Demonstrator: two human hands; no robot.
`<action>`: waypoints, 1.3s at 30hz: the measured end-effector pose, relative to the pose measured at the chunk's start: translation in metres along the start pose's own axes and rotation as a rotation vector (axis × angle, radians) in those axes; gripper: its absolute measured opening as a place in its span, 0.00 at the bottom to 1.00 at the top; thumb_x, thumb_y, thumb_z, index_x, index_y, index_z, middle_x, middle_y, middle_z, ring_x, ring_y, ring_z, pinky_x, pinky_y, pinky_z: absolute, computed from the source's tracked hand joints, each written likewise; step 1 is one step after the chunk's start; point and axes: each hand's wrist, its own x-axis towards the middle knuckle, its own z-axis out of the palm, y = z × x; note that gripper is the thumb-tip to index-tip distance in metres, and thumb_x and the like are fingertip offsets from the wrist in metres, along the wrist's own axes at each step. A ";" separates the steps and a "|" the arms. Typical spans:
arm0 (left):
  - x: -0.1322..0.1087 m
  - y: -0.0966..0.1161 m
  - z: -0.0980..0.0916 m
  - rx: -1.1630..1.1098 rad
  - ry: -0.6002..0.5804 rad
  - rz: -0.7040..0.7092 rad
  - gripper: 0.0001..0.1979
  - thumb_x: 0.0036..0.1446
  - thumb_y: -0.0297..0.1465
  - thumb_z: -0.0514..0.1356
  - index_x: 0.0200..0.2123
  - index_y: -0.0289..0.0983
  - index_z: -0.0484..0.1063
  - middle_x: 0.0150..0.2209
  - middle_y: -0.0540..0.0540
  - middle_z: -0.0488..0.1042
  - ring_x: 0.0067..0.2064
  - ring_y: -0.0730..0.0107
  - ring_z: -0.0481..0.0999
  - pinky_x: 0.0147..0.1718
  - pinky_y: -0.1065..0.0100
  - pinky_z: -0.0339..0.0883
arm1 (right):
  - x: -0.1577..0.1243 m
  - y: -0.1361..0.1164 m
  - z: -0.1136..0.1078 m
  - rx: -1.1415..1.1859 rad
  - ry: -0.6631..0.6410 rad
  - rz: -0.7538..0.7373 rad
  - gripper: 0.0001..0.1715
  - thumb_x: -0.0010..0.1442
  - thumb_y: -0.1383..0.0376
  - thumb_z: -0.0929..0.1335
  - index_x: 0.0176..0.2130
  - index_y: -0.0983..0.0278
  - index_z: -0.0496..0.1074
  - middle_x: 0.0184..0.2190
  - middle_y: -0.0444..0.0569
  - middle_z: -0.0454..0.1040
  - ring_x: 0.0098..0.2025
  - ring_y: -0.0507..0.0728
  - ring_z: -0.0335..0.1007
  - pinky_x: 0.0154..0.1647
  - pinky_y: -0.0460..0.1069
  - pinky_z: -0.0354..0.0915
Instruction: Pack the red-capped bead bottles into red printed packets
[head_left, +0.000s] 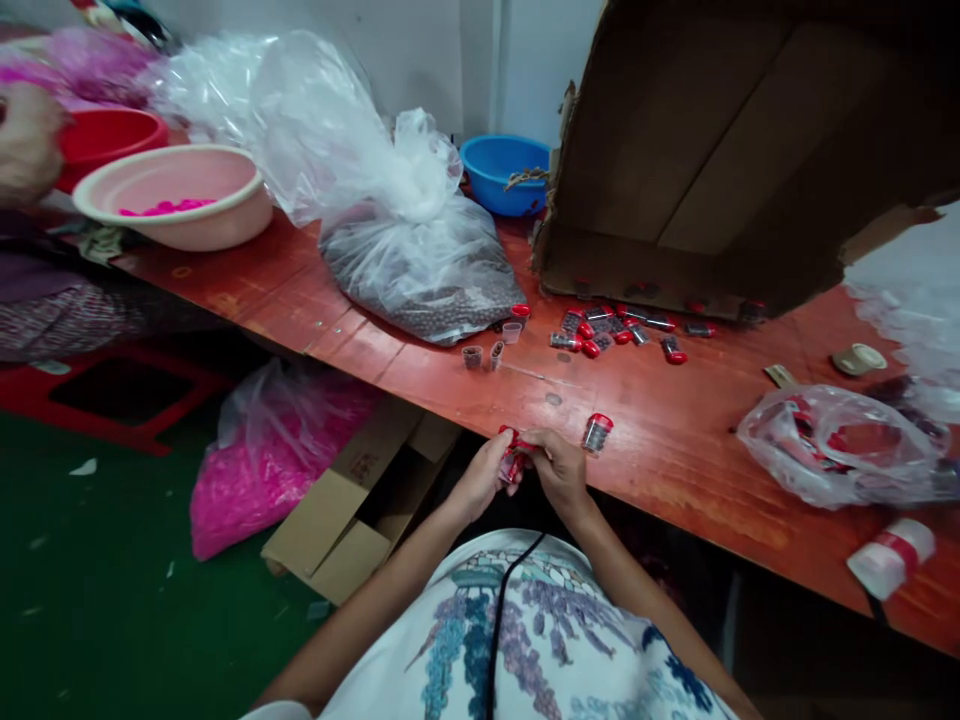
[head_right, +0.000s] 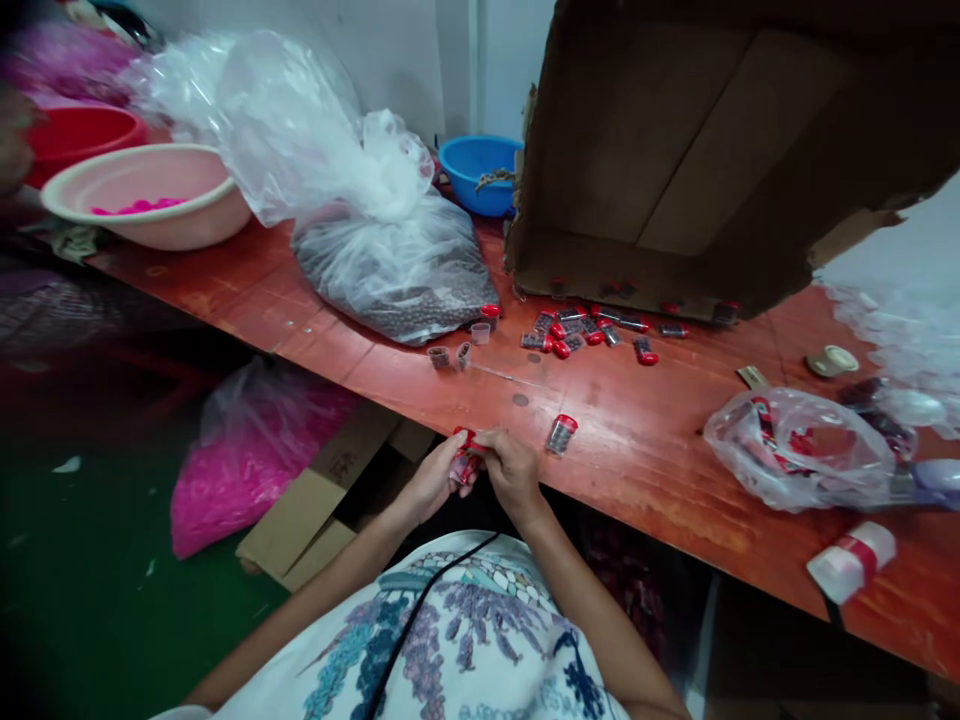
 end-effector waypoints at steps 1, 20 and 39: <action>-0.001 -0.001 -0.005 0.009 0.030 0.013 0.20 0.53 0.47 0.55 0.29 0.34 0.68 0.22 0.48 0.70 0.18 0.76 0.63 0.13 0.75 0.54 | 0.003 0.001 -0.006 0.053 0.113 0.068 0.08 0.59 0.68 0.64 0.34 0.60 0.73 0.32 0.46 0.76 0.34 0.54 0.72 0.36 0.49 0.67; 0.043 0.071 -0.051 0.644 0.397 0.634 0.22 0.50 0.35 0.62 0.50 0.39 0.71 0.53 0.39 0.71 0.55 0.57 0.68 0.55 0.59 0.59 | 0.026 0.003 -0.020 0.452 0.062 0.488 0.16 0.47 0.63 0.72 0.38 0.61 0.70 0.29 0.42 0.75 0.30 0.53 0.74 0.35 0.48 0.69; 0.015 -0.003 0.037 0.000 -0.012 -0.065 0.16 0.38 0.26 0.70 0.35 0.32 0.77 0.33 0.43 0.79 0.34 0.63 0.78 0.35 0.63 0.73 | 0.003 0.005 -0.051 0.006 0.037 0.361 0.11 0.56 0.59 0.68 0.27 0.63 0.69 0.26 0.42 0.68 0.30 0.52 0.64 0.33 0.46 0.60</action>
